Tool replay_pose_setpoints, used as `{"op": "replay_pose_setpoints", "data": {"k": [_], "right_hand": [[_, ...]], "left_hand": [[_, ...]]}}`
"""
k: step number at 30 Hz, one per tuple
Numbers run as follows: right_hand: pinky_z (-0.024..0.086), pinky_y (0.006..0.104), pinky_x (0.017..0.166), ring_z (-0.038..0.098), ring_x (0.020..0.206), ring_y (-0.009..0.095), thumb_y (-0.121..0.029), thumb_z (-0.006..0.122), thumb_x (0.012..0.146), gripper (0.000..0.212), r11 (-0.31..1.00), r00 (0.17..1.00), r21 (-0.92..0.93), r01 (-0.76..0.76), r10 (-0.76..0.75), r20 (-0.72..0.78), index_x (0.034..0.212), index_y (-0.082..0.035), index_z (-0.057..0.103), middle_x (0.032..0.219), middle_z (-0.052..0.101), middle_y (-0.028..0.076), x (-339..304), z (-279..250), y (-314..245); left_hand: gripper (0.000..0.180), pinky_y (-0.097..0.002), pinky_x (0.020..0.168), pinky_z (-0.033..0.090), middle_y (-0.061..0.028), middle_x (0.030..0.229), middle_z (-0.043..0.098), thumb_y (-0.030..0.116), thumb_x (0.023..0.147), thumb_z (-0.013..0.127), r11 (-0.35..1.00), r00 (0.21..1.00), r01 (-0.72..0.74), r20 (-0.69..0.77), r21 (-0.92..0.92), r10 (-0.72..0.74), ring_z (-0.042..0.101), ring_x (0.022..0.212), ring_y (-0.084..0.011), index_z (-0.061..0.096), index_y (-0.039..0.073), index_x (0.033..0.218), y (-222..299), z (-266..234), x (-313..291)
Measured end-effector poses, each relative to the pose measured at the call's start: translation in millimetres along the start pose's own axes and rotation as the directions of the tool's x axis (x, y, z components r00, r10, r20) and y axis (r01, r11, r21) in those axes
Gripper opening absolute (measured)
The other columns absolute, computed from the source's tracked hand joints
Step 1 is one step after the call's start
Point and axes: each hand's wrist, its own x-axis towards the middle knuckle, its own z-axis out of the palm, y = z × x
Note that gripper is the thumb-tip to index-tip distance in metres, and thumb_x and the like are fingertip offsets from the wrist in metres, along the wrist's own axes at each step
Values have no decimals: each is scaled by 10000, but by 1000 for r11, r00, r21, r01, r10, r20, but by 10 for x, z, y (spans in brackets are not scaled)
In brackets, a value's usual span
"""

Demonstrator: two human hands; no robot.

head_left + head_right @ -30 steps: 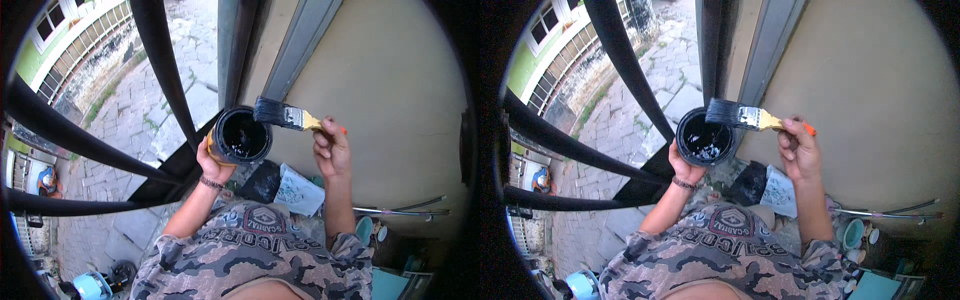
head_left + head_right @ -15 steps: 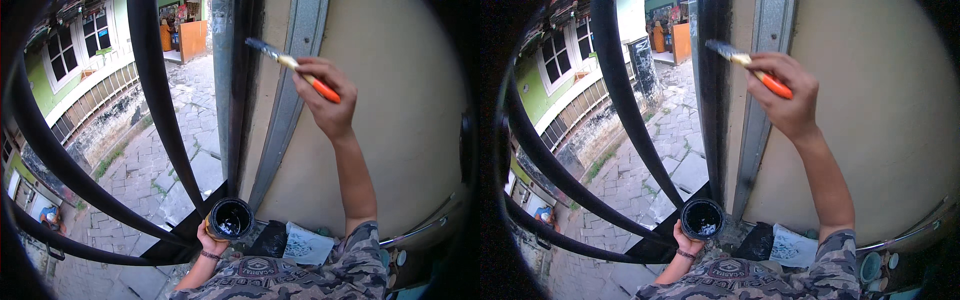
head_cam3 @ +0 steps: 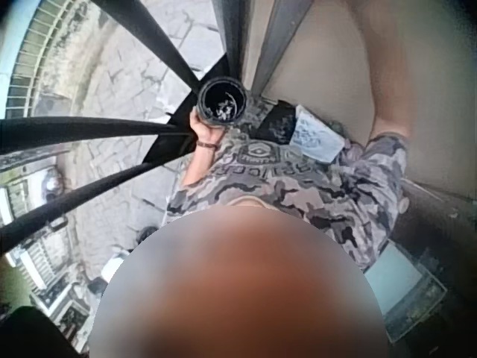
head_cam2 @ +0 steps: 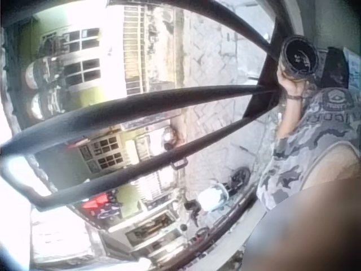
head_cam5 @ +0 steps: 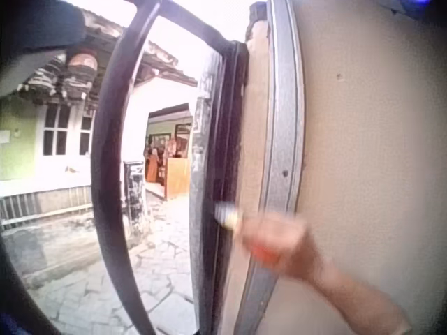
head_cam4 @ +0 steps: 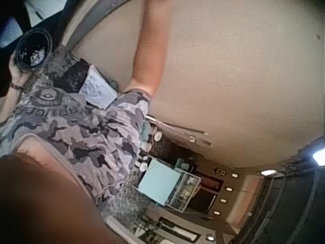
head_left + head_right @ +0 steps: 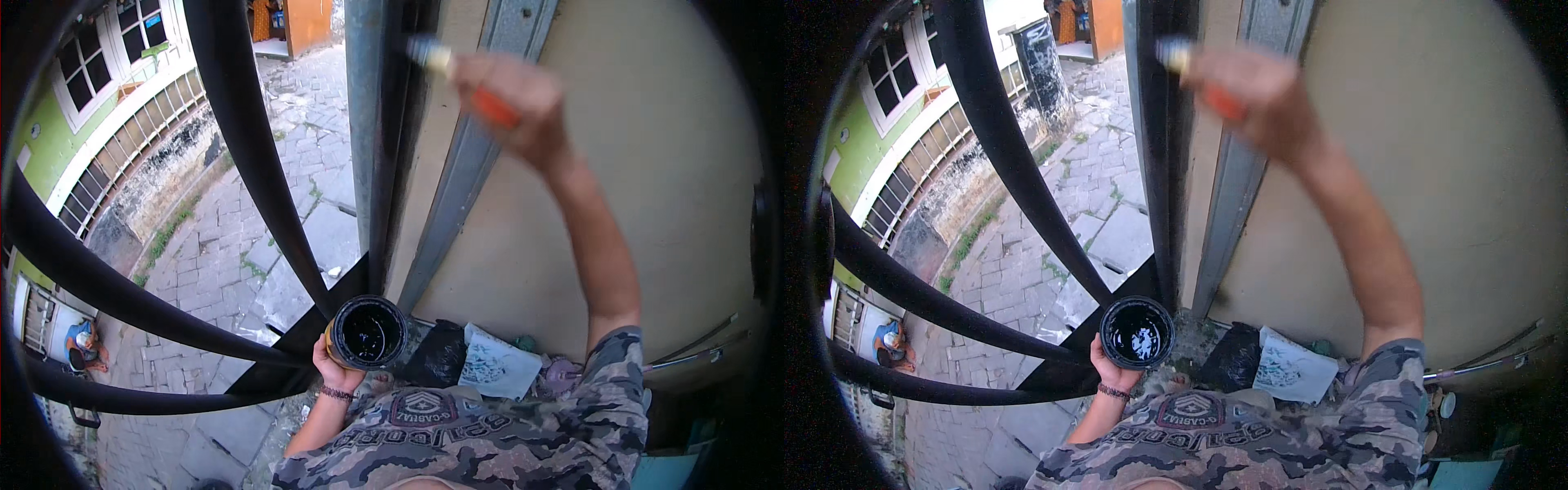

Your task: The person paints a black metal gate using a paintbrush and a can of black paint.

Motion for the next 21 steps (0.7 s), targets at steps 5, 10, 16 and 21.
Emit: {"op": "replay_pose_setpoints", "data": {"k": [5, 10, 16, 21], "right_hand": [[536, 339, 709, 670, 792, 243, -35, 688, 801, 73, 995, 992, -97, -9, -4, -128, 860, 0, 663, 855, 681, 113, 311, 20, -29], [588, 385, 774, 700, 896, 259, -21, 707, 753, 117, 989, 899, 148, 21, -83, 430, 858, -59, 674, 961, 706, 117, -692, 548, -710], [556, 313, 666, 686, 745, 215, -34, 710, 792, 120, 999, 996, 18, -44, 43, 75, 906, -43, 675, 845, 698, 80, 301, -15, -14], [564, 293, 672, 677, 782, 207, -29, 687, 801, 124, 917, 984, -357, 177, -169, 54, 924, -21, 669, 874, 693, 71, 338, 18, -88]], "left_hand": [[586, -540, 1046, 397, -118, 1324, 582, 514, 845, 522, 998, 998, -41, -52, -56, 38, 524, 1224, -343, 595, 126, 1278, 0, -89, -12], [536, -493, 986, 463, -89, 1248, 634, 495, 848, 505, 999, 999, 6, -37, -36, -7, 583, 1157, -295, 631, 117, 1207, 30, 52, -17], [555, -495, 970, 476, -93, 1239, 637, 508, 844, 502, 998, 997, 38, -61, -48, -41, 587, 1151, -294, 626, 112, 1213, 7, 24, -9], [609, -554, 1040, 399, -116, 1351, 560, 542, 845, 505, 997, 999, 40, -12, -58, -41, 516, 1238, -340, 580, 143, 1300, -55, -235, 25]]}}
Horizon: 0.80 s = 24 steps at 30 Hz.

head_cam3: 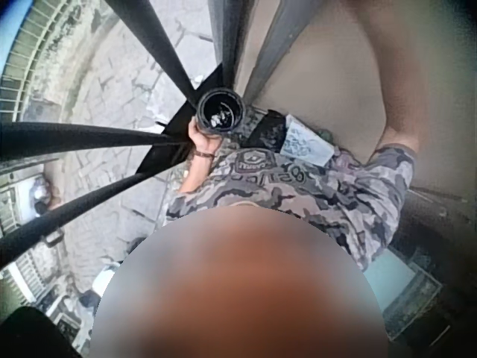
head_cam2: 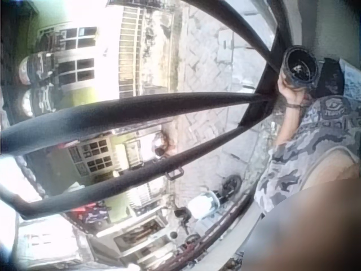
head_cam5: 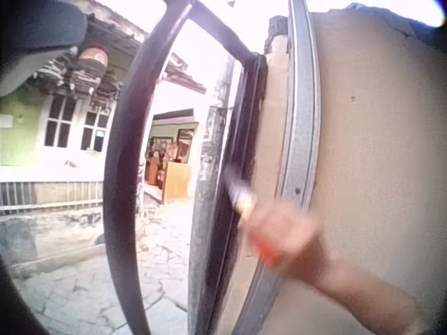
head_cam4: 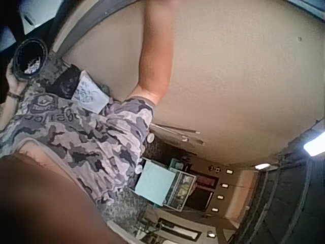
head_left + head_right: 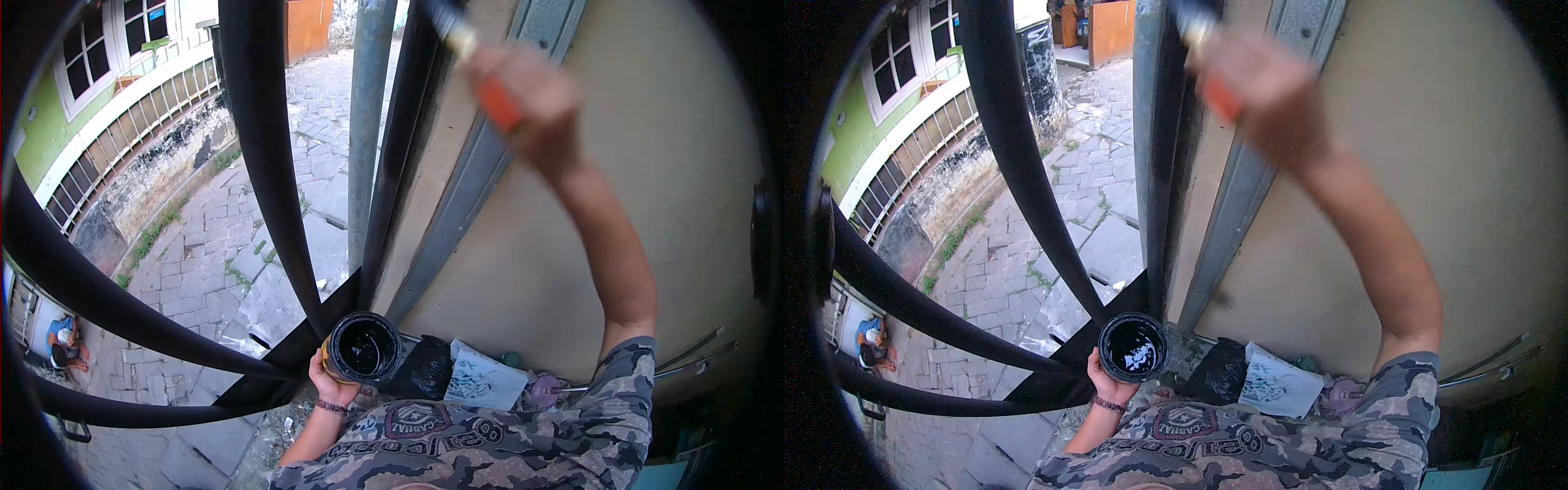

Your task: The person paints a black metal gate using a paintbrush and a can of black paint.

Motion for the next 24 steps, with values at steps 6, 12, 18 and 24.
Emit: {"op": "replay_pose_setpoints", "data": {"k": [6, 12, 18, 24], "right_hand": [[566, 344, 653, 654, 777, 254, -49, 668, 761, 130, 838, 851, 537, -92, -214, 480, 885, -40, 628, 897, 650, 124, -869, 295, -867], [563, 368, 730, 673, 834, 307, -6, 721, 729, 222, 932, 971, 291, -216, 237, -38, 946, -4, 673, 946, 677, 156, -499, 196, -516], [539, 344, 642, 634, 844, 266, -88, 648, 767, 132, 806, 845, 550, -218, -126, 520, 876, -16, 630, 926, 630, 117, -1714, 657, -1619], [510, 334, 597, 625, 698, 272, -19, 726, 745, 167, 761, 928, 536, -367, 261, 264, 876, -8, 622, 806, 627, 110, -812, 530, -1049]], "left_hand": [[608, -517, 1055, 400, -124, 1349, 560, 528, 880, 457, 999, 1000, -16, 6, 50, 15, 515, 1244, -330, 568, 112, 1310, 39, 197, 19], [609, -519, 1045, 406, -125, 1344, 563, 537, 871, 483, 1000, 1000, -11, 6, 22, 11, 522, 1233, -330, 574, 117, 1303, 119, 74, -22], [592, -512, 1038, 410, -121, 1311, 592, 527, 859, 512, 1000, 999, -27, -17, -15, 27, 539, 1210, -324, 601, 112, 1271, 60, 100, -9], [540, -479, 991, 465, -101, 1226, 645, 470, 857, 530, 996, 994, -76, -84, -46, 72, 593, 1147, -284, 613, 81, 1222, 146, 121, -218]]}}
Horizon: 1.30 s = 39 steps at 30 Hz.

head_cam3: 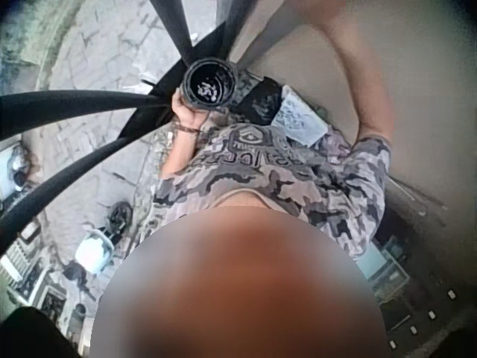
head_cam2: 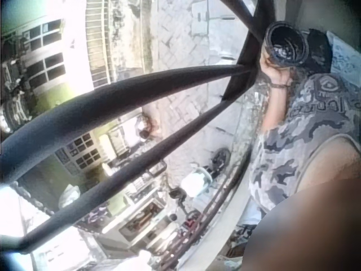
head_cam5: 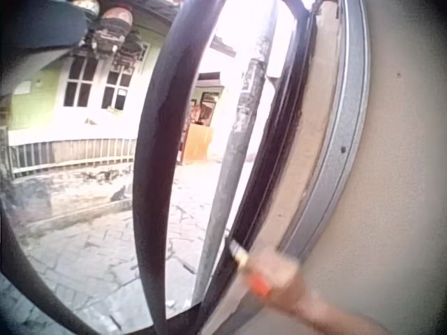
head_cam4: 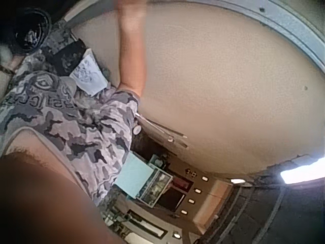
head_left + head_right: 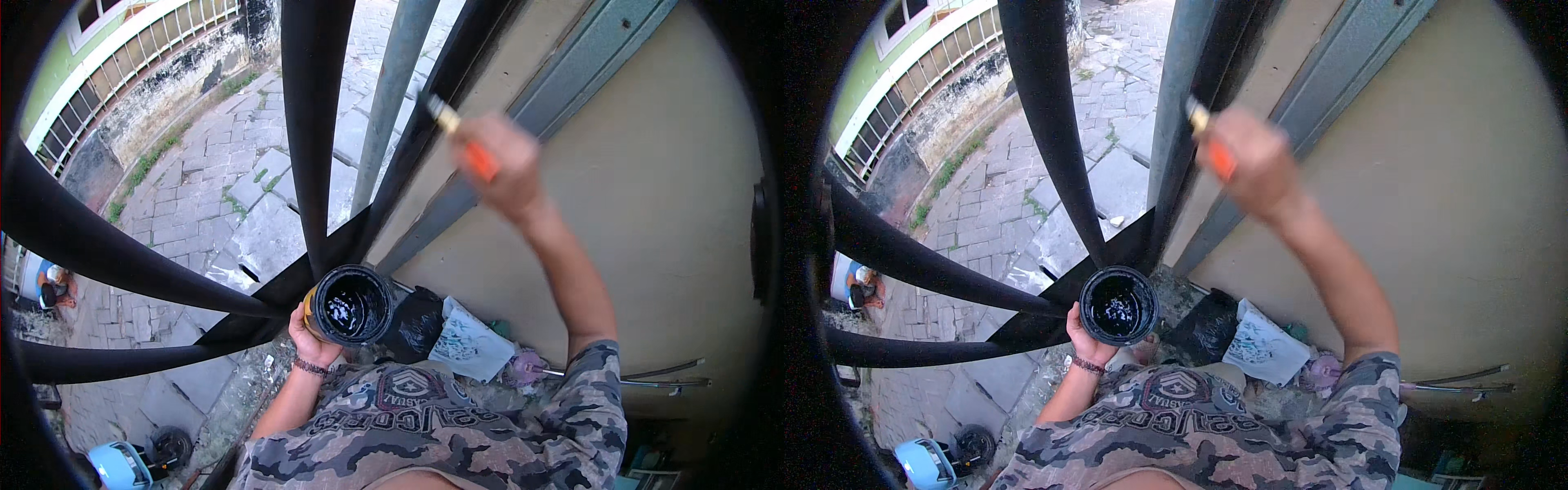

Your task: The person paints a black metal gate using a paintbrush and a can of black paint.

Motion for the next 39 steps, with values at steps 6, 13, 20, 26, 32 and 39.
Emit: {"op": "replay_pose_setpoints", "data": {"k": [6, 13, 20, 26, 32, 39], "right_hand": [[515, 338, 616, 622, 742, 256, -13, 710, 726, 178, 895, 986, -417, 158, -168, 15, 888, -17, 637, 814, 625, 108, 545, -231, -318], [535, 342, 662, 605, 781, 274, -85, 662, 728, 105, 960, 832, -152, 234, -117, 542, 809, -44, 611, 834, 560, 108, -56, 545, -304], [523, 389, 684, 599, 753, 310, -38, 690, 731, 141, 952, 999, -302, -49, 47, -13, 843, -35, 605, 853, 574, 124, 895, -225, -223], [529, 336, 691, 576, 840, 234, -130, 619, 771, 129, 749, 767, -469, 467, -81, 636, 843, -24, 596, 882, 536, 89, 417, 210, -341], [535, 393, 705, 636, 816, 303, -21, 672, 727, 150, 981, 929, -191, 36, 37, 367, 858, -30, 598, 843, 598, 127, 1228, -395, -118], [521, 318, 668, 659, 729, 231, -70, 678, 828, 90, 775, 988, -617, 137, -151, 30, 891, -12, 650, 820, 664, 128, 2701, -1937, 121]], "left_hand": [[565, -520, 1027, 425, -117, 1315, 588, 506, 869, 519, 999, 999, -48, 2, -18, 48, 542, 1213, -318, 606, 111, 1264, -82, -250, 32], [557, -527, 1025, 424, -118, 1309, 594, 518, 865, 515, 999, 999, -14, 47, -49, 16, 545, 1210, -321, 620, 126, 1247, -130, -274, 12], [548, -469, 989, 467, -93, 1228, 643, 477, 858, 499, 997, 998, -60, 1, -48, 60, 593, 1144, -285, 609, 84, 1224, -113, -191, -93], [530, -518, 1007, 441, -99, 1285, 609, 516, 868, 492, 998, 999, -34, 33, -46, 36, 559, 1192, -313, 629, 141, 1217, -150, -349, -21], [507, -507, 966, 471, -90, 1231, 641, 521, 872, 477, 998, 997, -58, 42, 2, 58, 592, 1140, -303, 636, 152, 1180, -84, -183, -208], [498, -506, 938, 490, -86, 1196, 660, 527, 853, 489, 1000, 1000, -13, 17, -8, 13, 612, 1103, -299, 660, 159, 1140, -124, -139, -160]]}}
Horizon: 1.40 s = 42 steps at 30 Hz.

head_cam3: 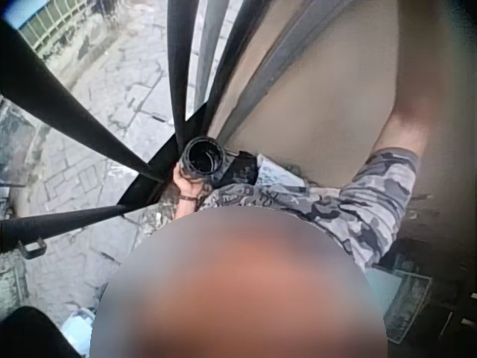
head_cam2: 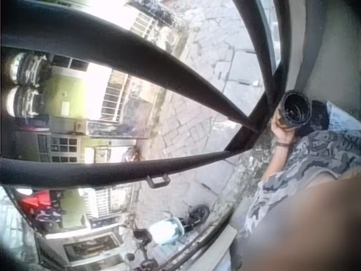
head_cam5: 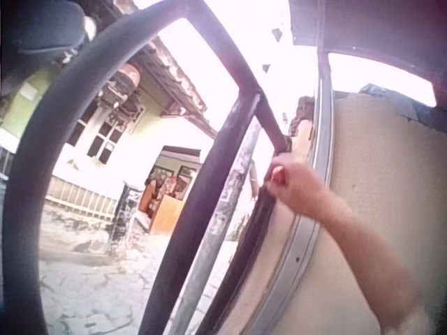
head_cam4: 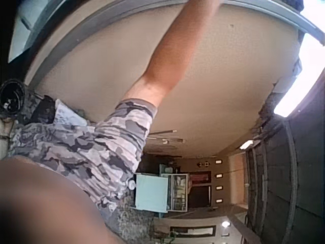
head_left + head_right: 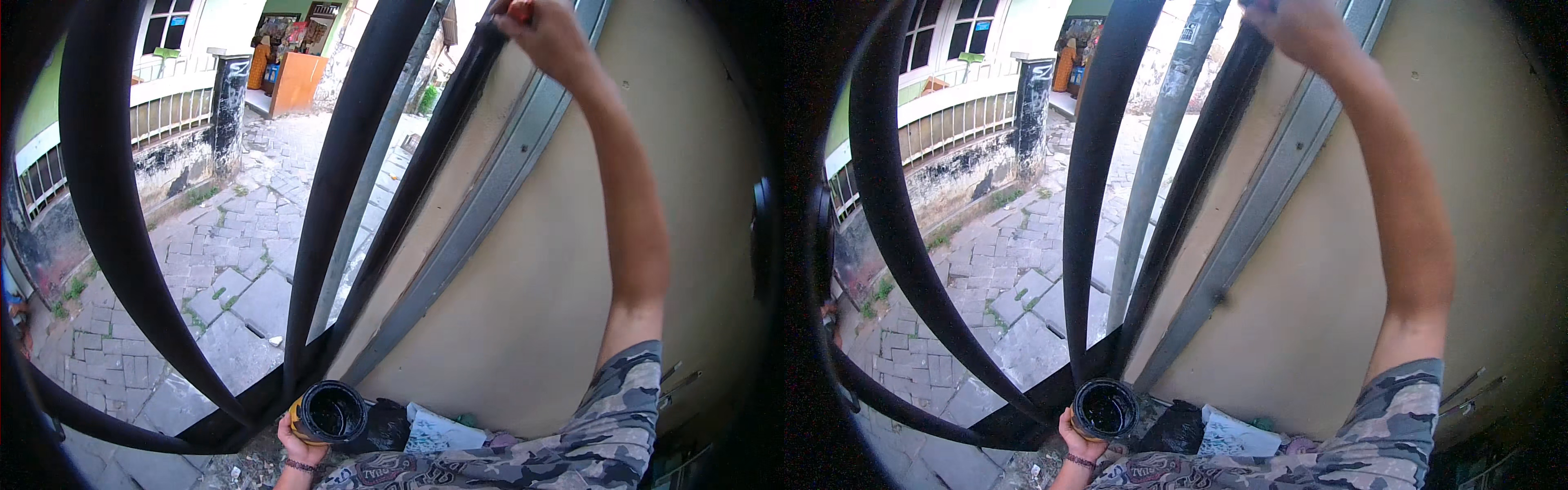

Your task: The person paints a black metal gate using a paintbrush and a can of black paint.

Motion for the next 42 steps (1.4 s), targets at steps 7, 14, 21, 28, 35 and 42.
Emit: {"op": "replay_pose_setpoints", "data": {"k": [7, 14, 21, 28, 35, 42], "right_hand": [[532, 411, 783, 627, 894, 318, 62, 610, 761, 207, 922, 937, -172, 348, -334, 105, 939, -43, 623, 912, 613, 117, -465, 236, 148], [545, 295, 737, 663, 844, 243, 11, 695, 777, 181, 891, 954, 449, 66, -188, 234, 932, -70, 651, 870, 657, 105, -691, 211, -442], [510, 271, 543, 626, 583, 140, -71, 692, 853, 74, 982, 922, 31, 186, -164, -351, 815, -12, 666, 676, 650, 67, -526, 3, 106], [550, 382, 718, 634, 879, 292, -28, 634, 748, 163, 829, 845, 527, 188, -410, 344, 909, -31, 612, 942, 619, 114, -2962, 1319, -1729], [547, 357, 719, 640, 857, 280, -3, 680, 770, 160, 721, 980, 666, -193, 115, 160, 926, -38, 670, 954, 641, 135, -2885, 1392, -1781], [537, 381, 723, 628, 875, 301, -20, 684, 756, 167, 843, 977, 503, -191, 112, 183, 916, -54, 653, 1047, 618, 112, -3919, 1674, -2538]], "left_hand": [[490, -508, 935, 485, -80, 1192, 662, 527, 845, 490, 999, 999, 36, 14, 15, -36, 609, 1103, -303, 664, 167, 1128, -45, 45, 98], [567, -494, 925, 501, -106, 1195, 650, 537, 855, 455, 998, 998, 54, -17, 26, -54, 610, 1099, -296, 620, 110, 1188, -24, -47, 32], [548, -517, 1009, 435, -96, 1291, 603, 540, 875, 469, 999, 1000, 12, 28, 29, -13, 558, 1183, -313, 622, 148, 1226, -48, 82, 97], [598, -520, 1031, 424, -124, 1352, 558, 534, 879, 484, 997, 999, -38, 26, 64, 36, 527, 1234, -323, 575, 120, 1300, 33, -28, 98], [585, -525, 1027, 424, -123, 1317, 587, 525, 853, 531, 999, 999, -46, -18, 24, 46, 550, 1201, -325, 607, 113, 1262, 93, -148, -85], [621, -530, 1039, 410, -118, 1336, 571, 535, 837, 529, 998, 999, -34, -40, 44, 36, 527, 1223, -325, 582, 122, 1299, 44, -72, -16]]}}
